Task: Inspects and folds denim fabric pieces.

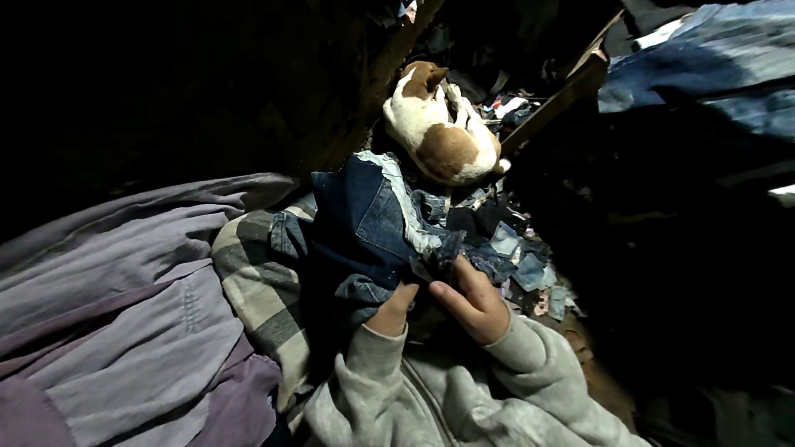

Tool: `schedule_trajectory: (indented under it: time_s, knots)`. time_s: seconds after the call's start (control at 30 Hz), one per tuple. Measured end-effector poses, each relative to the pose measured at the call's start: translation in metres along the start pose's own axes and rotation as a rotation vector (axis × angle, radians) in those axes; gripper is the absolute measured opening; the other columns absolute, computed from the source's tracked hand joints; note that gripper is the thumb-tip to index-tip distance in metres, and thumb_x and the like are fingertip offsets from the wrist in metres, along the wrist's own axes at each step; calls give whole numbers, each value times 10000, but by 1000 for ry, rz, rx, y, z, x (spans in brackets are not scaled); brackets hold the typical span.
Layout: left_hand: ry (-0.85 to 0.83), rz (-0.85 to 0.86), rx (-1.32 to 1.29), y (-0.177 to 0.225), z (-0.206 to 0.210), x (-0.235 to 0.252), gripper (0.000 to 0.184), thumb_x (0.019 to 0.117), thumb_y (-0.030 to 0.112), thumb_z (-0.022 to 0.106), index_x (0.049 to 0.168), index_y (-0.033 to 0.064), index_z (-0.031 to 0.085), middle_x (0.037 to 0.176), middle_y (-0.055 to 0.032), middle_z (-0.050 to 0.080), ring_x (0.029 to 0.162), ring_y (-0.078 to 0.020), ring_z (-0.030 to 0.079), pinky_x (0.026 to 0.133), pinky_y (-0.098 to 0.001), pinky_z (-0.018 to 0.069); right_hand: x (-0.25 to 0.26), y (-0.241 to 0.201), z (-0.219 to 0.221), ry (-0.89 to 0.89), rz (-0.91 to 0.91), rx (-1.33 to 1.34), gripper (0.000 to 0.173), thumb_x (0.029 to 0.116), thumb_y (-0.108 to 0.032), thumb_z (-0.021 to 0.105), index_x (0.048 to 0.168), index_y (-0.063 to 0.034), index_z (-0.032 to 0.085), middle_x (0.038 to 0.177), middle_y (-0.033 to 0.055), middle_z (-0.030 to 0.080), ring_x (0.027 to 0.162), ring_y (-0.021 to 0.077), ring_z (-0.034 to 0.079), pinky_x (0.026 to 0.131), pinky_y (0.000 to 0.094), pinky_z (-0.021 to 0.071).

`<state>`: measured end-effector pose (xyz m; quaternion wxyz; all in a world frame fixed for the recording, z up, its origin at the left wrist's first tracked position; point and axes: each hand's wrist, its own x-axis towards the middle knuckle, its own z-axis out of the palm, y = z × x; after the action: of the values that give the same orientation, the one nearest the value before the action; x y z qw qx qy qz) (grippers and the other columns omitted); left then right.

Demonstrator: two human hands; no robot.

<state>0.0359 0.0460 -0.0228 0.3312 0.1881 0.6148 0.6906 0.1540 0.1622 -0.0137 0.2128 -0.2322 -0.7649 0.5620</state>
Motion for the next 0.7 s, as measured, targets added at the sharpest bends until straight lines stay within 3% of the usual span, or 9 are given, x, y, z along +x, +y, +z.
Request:
schedule_trajectory:
  time_s: [0.07, 0.1, 0.13, 0.33, 0.47, 0.53, 0.6, 0.7]
  knots:
    - [126, -420, 38, 49, 20, 9, 198, 861, -210, 573, 942, -59, 671, 848, -42, 722, 853, -43, 686, 884, -212, 550, -2, 0, -1, -5, -4, -59, 599, 1045, -440, 501, 1267, 111, 577, 1031, 99, 736, 944, 17, 690, 845, 241, 579]
    - [23, -131, -5, 26, 12, 3, 148, 842, -157, 608, 973, -121, 666, 891, -74, 740, 887, -57, 709, 854, -211, 577, -2, 1, -2, -8, -8, -73, 594, 1046, -443, 500, 1268, 102, 580, 1029, 97, 738, 950, 22, 694, 848, 244, 582]
    - [-12, -37, -43, 20, 11, 3, 135, 838, -92, 651, 968, -127, 658, 898, -68, 739, 896, -46, 703, 842, -202, 570, -2, 2, -2, -4, -12, -88, 587, 1042, -445, 505, 1261, 94, 587, 1010, 94, 739, 937, 31, 698, 835, 253, 586]
    - [89, -192, -182, 28, 19, 1, 195, 739, -77, 736, 908, -1, 675, 800, 22, 733, 803, -24, 707, 782, -214, 588, 7, -3, 0, 57, -46, -213, 580, 1012, -463, 556, 1206, 81, 617, 911, 93, 736, 825, 78, 711, 734, 293, 601]
    - [31, -262, -342, 26, 14, 2, 166, 813, -100, 644, 891, 31, 710, 826, 23, 746, 830, -14, 705, 814, -208, 588, 7, -1, 2, 44, -43, -134, 619, 1008, -458, 574, 1250, 113, 582, 985, 96, 744, 918, 45, 712, 823, 267, 599]
    - [-113, -279, -381, 28, 10, 4, 111, 927, 16, 629, 1008, 19, 704, 948, 31, 757, 953, -3, 694, 923, -207, 558, 2, 6, -2, 17, -40, -83, 620, 1010, -435, 577, 1272, 127, 549, 998, 88, 741, 925, 24, 705, 833, 249, 596]
    - [-170, -297, -407, 26, 8, 4, 132, 954, 88, 647, 1058, 23, 698, 995, 34, 756, 996, -5, 688, 957, -211, 544, -2, 10, -4, 13, -49, -68, 606, 1009, -416, 585, 1271, 129, 543, 999, 88, 740, 926, 20, 703, 836, 241, 596]
    - [15, -252, -336, 21, 15, 0, 135, 814, -69, 691, 908, 25, 715, 846, 7, 756, 848, -31, 714, 824, -221, 594, 7, 3, 1, 43, -64, -134, 568, 1009, -418, 584, 1229, 106, 585, 959, 86, 742, 895, 33, 708, 807, 248, 597]
